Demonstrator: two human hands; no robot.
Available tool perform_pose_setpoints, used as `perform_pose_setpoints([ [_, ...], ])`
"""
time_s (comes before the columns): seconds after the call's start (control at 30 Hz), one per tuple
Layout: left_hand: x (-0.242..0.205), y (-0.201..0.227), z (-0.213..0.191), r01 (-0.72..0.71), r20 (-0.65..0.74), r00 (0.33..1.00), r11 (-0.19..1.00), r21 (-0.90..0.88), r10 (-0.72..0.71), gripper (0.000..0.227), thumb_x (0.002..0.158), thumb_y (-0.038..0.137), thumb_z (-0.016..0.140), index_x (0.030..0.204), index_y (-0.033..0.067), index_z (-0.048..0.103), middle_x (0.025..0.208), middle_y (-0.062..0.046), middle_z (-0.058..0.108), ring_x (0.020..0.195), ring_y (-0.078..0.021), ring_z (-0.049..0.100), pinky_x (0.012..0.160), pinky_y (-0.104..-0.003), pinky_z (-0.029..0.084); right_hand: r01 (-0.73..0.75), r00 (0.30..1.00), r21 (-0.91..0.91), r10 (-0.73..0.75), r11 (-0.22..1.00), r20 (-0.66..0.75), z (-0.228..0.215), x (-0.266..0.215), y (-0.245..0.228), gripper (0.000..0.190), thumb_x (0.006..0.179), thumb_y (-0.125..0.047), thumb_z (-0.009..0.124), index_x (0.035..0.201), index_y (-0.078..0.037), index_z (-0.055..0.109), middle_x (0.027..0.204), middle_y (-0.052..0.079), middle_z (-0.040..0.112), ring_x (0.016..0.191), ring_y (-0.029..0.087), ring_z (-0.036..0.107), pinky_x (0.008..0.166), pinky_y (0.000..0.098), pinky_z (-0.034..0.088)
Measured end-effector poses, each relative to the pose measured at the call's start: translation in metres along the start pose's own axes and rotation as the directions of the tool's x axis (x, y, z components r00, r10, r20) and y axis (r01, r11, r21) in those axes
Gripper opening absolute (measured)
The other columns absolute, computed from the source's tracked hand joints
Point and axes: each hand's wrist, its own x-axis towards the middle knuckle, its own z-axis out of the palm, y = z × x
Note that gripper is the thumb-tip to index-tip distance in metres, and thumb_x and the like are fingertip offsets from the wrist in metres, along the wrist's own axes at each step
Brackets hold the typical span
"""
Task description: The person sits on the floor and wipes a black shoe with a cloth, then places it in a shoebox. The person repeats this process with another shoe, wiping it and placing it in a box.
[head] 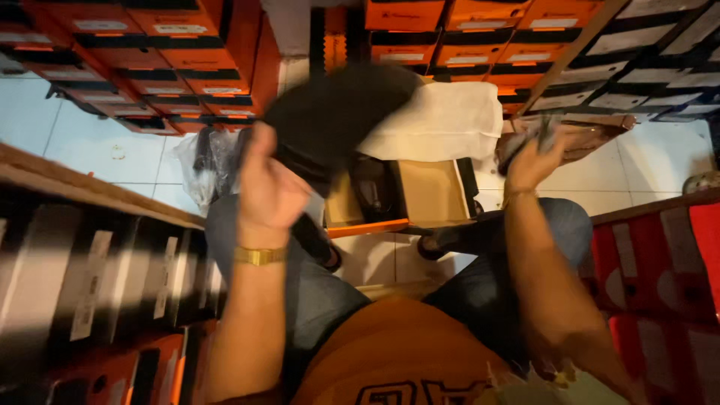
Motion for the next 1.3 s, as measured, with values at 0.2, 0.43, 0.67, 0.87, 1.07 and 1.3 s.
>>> perform_pose_setpoints([
  [0.2,0.015,0.024,0.022,-0.159,-0.123,0.979,0.987,0.016,0.16,0.046,0.095,0.038,0.067,0.129,0.0071,0.067,0.131,-0.018,0.069,0.127,-0.0335,0.065,0.118,-0.055,0.049,-0.47,0.691,-0.434,0.627,0.768,0.361,-0.011,-0.056,0.022,0.046,0.09,-0.03,0.057,0.119,0.004,0.068,0.119,0.028,0.064,0.125,0.041,0.056,0.108,0.0513,0.036],
  [0.43,0.025,0.009,0.031,-0.186,-0.185,0.959,0.97,0.155,0.214,0.019,0.093,0.017,0.07,0.104,0.0024,0.073,0.109,-0.02,0.075,0.105,-0.034,0.075,0.1,-0.052,0.062,-0.456,0.427,-0.035,0.253,0.889,0.868,0.001,-0.083,0.014,0.046,0.111,-0.018,0.037,0.154,-0.004,0.045,0.159,0.02,0.039,0.149,0.033,0.035,0.127,0.0408,0.025],
  [0.67,0.063,-0.034,0.043,-0.241,-0.217,0.938,0.959,0.147,0.27,0.017,0.086,0.0,0.074,0.072,0.0058,0.067,0.089,-0.022,0.075,0.087,-0.0325,0.077,0.087,-0.05,0.064,-0.504,0.778,-0.109,0.505,0.857,0.373,-0.007,-0.053,0.025,0.033,0.103,-0.022,0.064,0.135,-0.015,0.057,0.128,0.009,0.06,0.126,0.027,0.057,0.11,0.0435,0.044],
  [0.87,0.136,-0.116,0.103,0.088,-0.065,0.992,0.959,-0.269,-0.109,0.036,0.081,0.014,0.085,0.107,-0.0046,0.067,0.105,-0.026,0.072,0.097,-0.0385,0.072,0.091,-0.054,0.059,-0.398,0.732,0.46,-0.027,0.793,0.681,-0.034,-0.037,-0.069,0.109,0.086,-0.054,0.079,0.166,-0.019,0.014,0.165,0.009,0.033,0.144,0.024,0.041,0.109,0.0419,0.047],
  [1.07,0.179,-0.253,0.148,0.289,0.023,0.947,0.815,-0.503,-0.321,0.03,0.095,0.019,0.067,0.125,0.0129,0.062,0.12,-0.016,0.07,0.108,-0.0278,0.068,0.096,-0.046,0.055,-0.14,0.938,0.415,-0.014,0.899,0.348,-0.035,-0.019,-0.092,0.119,0.085,-0.032,0.089,0.166,-0.004,0.006,0.177,0.011,0.002,0.168,0.02,0.009,0.143,0.0385,0.014],
  [1.3,0.154,-0.307,0.139,0.247,-0.095,0.962,0.964,-0.094,-0.256,0.021,0.09,0.025,0.065,0.107,0.0134,0.067,0.103,-0.012,0.07,0.096,-0.0279,0.07,0.088,-0.044,0.057,-0.172,0.906,0.201,0.075,0.964,0.416,-0.056,-0.014,-0.019,0.1,0.108,-0.023,0.076,0.17,-0.021,-0.002,0.176,0.002,0.0,0.162,0.013,0.004,0.135,0.0343,0.003],
])
